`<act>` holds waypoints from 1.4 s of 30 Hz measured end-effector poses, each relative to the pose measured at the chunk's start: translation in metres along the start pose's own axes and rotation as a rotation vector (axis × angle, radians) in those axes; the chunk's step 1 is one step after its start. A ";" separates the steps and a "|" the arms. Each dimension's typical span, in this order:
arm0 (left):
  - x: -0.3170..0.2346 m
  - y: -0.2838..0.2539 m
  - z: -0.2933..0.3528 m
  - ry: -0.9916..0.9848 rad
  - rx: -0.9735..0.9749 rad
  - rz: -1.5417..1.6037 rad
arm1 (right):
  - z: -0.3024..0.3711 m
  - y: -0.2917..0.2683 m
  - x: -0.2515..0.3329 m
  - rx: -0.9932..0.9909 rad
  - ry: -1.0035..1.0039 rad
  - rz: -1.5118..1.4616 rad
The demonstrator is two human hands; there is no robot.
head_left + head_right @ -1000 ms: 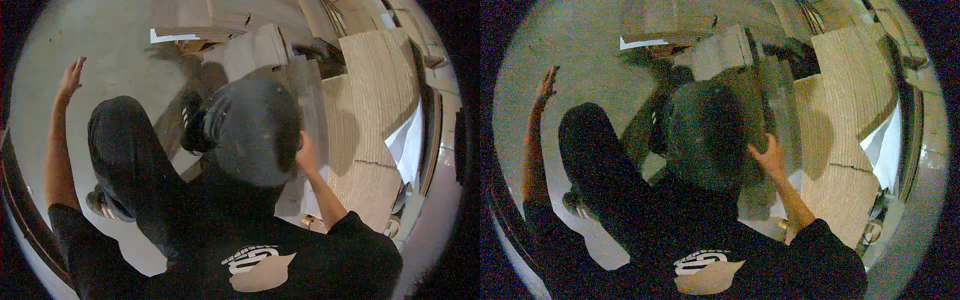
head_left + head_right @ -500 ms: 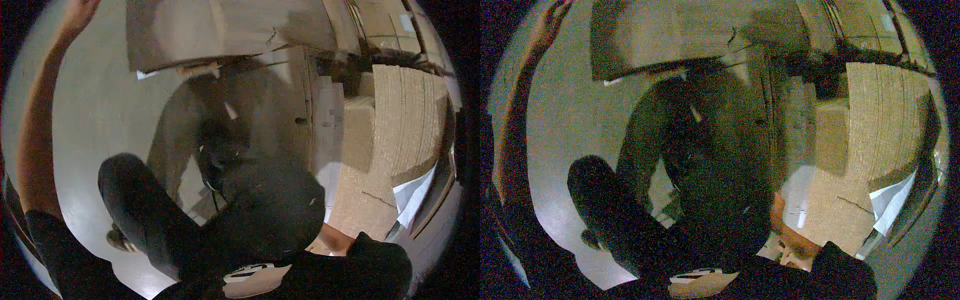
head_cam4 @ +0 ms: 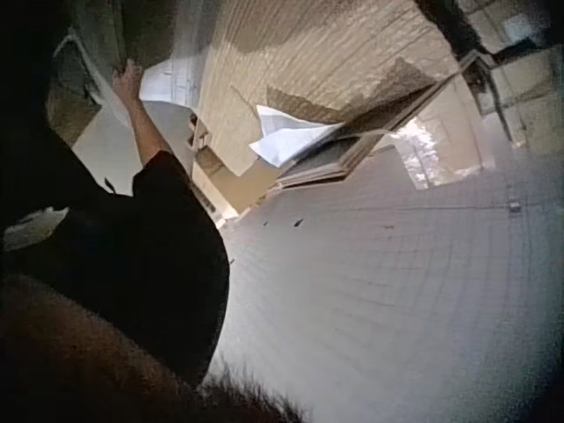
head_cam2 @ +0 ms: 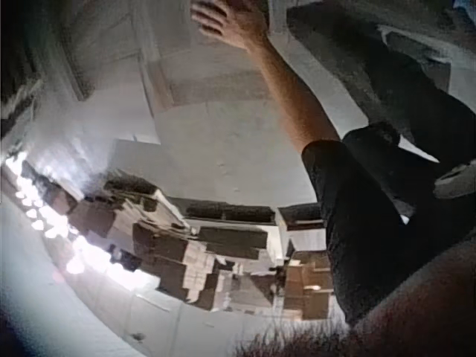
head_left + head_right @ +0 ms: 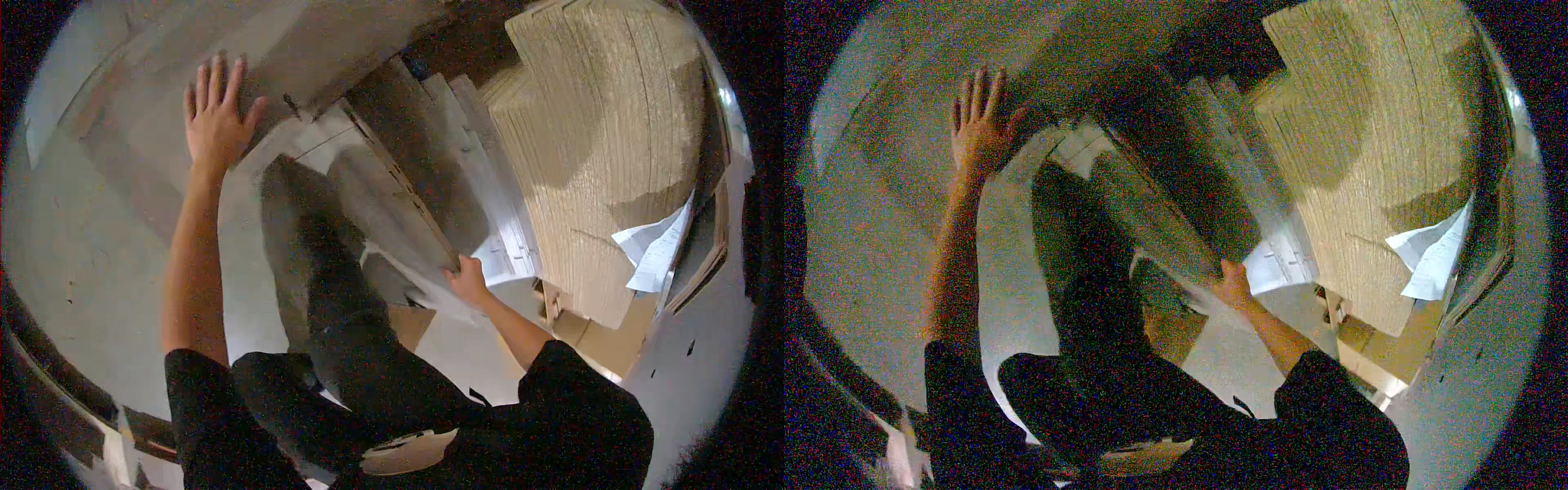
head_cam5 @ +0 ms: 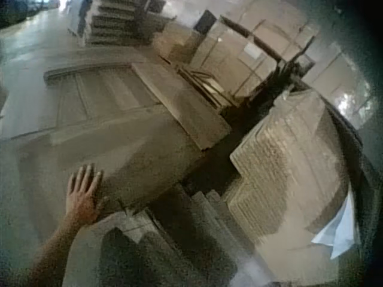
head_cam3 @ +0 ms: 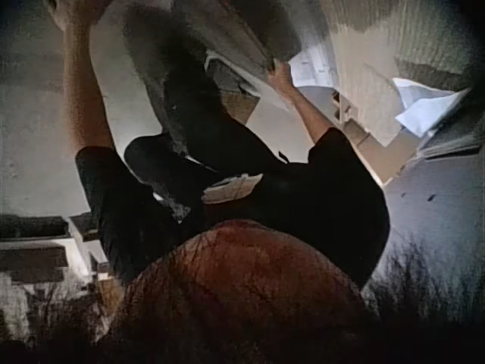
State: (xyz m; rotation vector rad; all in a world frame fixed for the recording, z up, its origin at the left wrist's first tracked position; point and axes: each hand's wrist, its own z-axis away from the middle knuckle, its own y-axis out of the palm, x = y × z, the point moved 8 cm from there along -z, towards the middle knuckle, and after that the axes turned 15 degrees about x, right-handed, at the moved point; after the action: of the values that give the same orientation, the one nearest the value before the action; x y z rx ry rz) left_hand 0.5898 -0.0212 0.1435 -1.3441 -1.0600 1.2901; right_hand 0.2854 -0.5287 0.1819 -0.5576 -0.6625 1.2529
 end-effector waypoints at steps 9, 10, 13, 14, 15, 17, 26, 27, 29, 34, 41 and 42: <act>0.048 -0.022 -0.023 0.013 0.059 -0.044 | -0.017 -0.040 0.026 0.055 -0.012 -0.066; 0.050 -0.025 -0.031 0.016 0.064 -0.041 | -0.024 -0.042 0.026 0.038 -0.013 -0.085; 0.047 -0.030 -0.050 0.024 0.077 -0.033 | -0.040 -0.050 0.014 0.056 0.035 -0.120; 0.040 -0.035 -0.057 0.027 0.073 0.009 | -0.045 -0.053 0.002 0.082 0.080 -0.126; 0.035 -0.038 -0.063 0.028 0.069 0.051 | -0.052 -0.057 -0.007 0.094 0.083 -0.126; 0.036 -0.041 -0.067 0.032 0.105 0.041 | -0.065 -0.071 0.001 -0.040 0.051 -0.008; 0.033 -0.046 -0.069 0.064 0.137 0.061 | -0.101 -0.096 -0.020 -0.041 0.148 -0.024; 0.029 -0.046 -0.069 0.055 0.133 0.091 | -0.103 -0.098 -0.033 -0.045 0.163 -0.018; 0.023 -0.046 -0.072 0.066 0.147 0.089 | -0.112 -0.092 -0.049 0.009 0.261 -0.136; 0.026 -0.049 -0.069 0.060 0.151 0.000 | -0.110 -0.090 -0.025 0.034 0.222 0.020; -0.233 -0.044 -0.127 0.486 0.299 0.623 | -0.064 -0.042 -0.056 0.158 0.321 0.000; -0.276 -0.036 -0.137 0.559 0.280 0.628 | -0.064 -0.040 -0.036 0.072 0.270 -0.012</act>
State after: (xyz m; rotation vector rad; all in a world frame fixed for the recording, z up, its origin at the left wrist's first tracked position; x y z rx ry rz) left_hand 0.7100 -0.2961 0.2223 -1.7383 -0.0588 1.3090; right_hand 0.3518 -0.5749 0.1608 -0.6477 -0.3928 1.1600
